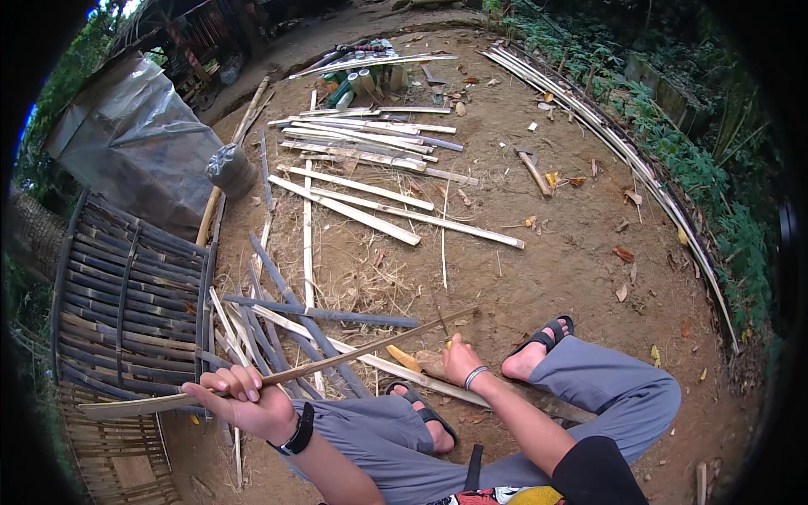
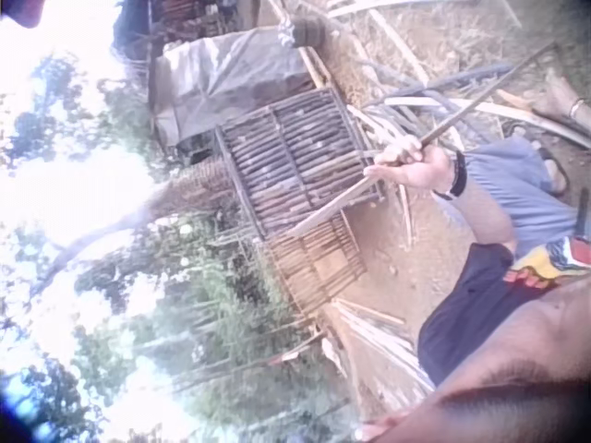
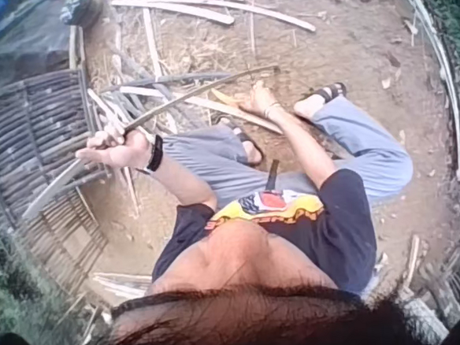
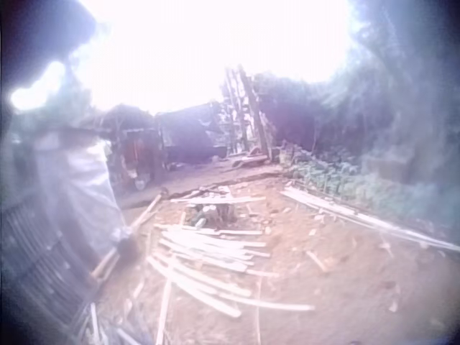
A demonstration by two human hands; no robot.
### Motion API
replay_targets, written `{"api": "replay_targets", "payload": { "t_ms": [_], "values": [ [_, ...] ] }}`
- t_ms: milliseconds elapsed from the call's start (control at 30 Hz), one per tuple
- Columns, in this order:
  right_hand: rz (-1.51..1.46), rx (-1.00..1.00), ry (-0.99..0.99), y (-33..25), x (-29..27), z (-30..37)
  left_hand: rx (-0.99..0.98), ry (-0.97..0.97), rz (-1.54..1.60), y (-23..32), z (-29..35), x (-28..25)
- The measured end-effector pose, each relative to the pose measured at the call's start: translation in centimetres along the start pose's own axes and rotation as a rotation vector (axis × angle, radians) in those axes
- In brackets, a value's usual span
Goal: The person uses a knife to shave and smooth the surface of a long bamboo strip while sitting on the ground, handling the tool and the strip with both hands.
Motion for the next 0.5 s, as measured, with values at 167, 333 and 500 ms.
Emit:
{"api": "replay_targets", "payload": {
  "t_ms": [167, 333, 500],
  "values": [
    [0.026, -0.223, -0.079, -5.6, 0.7, 3.2, 0.021, 0.055, -0.023, 0.0, -0.2, -0.3],
    [0.079, -0.054, 0.007, 1.3, 1.4, -1.5, 0.045, 0.158, -0.096, -0.2, 0.2, 0.1],
    [0.006, -0.155, -0.080, -0.6, 2.0, 0.2, 0.065, 0.227, -0.120, 0.3, 0.1, -1.1]
  ]
}}
Point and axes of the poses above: each hand's wrist, its own z-axis away from the middle knuckle, its own x-axis out of the palm, y = z × x, the point moved 6 cm from there along -z, towards the middle knuckle, and after that the axes turned 1 degree about -y, right-handed, at the moved point
